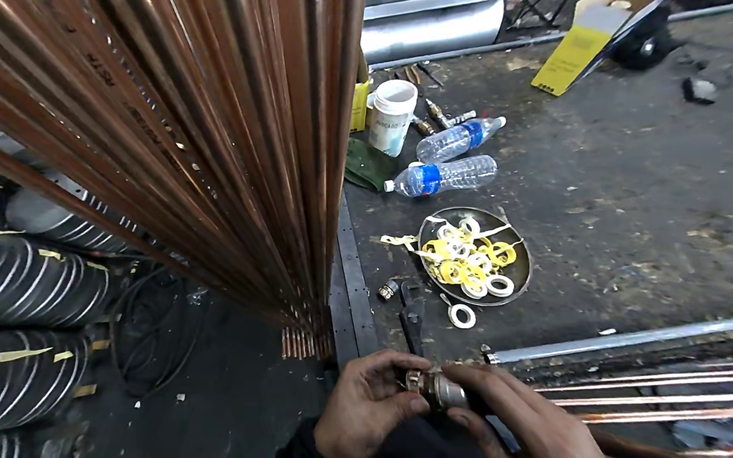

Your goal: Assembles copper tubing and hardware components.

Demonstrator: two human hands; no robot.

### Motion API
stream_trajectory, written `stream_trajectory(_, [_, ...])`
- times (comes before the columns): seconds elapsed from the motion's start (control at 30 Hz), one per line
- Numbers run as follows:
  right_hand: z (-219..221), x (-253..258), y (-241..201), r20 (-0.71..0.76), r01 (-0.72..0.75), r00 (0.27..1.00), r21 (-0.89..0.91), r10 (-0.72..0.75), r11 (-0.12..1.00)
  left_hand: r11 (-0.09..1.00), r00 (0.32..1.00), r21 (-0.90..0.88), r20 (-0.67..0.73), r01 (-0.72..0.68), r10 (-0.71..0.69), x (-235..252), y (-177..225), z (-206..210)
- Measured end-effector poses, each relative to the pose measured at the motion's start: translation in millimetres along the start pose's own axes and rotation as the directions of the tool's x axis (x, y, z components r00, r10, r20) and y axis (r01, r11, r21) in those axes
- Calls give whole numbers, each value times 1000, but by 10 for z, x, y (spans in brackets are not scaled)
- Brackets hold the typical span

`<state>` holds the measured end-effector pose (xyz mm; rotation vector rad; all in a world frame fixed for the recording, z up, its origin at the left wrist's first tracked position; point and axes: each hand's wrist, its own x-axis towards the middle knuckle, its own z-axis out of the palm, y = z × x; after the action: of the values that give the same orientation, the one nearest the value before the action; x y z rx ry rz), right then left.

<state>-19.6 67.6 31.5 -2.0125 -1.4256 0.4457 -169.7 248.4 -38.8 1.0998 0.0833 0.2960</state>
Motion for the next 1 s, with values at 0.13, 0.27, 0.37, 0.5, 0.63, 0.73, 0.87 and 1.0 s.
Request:
stream_trajectory(0.13, [-12,4,19,-4,28,1000,62,-27,998,999,999,-42,35,22,-20,17,-12,-33])
stream_trajectory(0.27, [-2,23,40,4,46,999,90,-46,995,997,999,-70,41,34,-31,24,-52,-61])
stream_trajectory(0.37, [-37,41,45,48,37,998,103,-42,994,996,999,-89,38,23,-20,15,-63,-41])
stream_trajectory(0.5, [-80,44,26,53,24,998,83,-28,996,999,999,-49,29,-15,16,16,-33,4])
stream_trajectory(0.63, [-117,5,29,48,10,999,93,-14,996,999,999,-25,9,-39,39,7,-6,45])
stream_trajectory(0.73, [-102,-18,32,6,24,1000,97,-24,995,997,999,-54,14,-46,47,11,7,67])
stream_trajectory(0.87, [-90,-18,35,-2,42,999,88,-42,995,996,999,-80,29,-26,29,13,3,54])
stream_trajectory(1.0, [-101,-29,22,22,-15,1000,63,14,998,998,999,-48,34,-28,29,-1,-4,68])
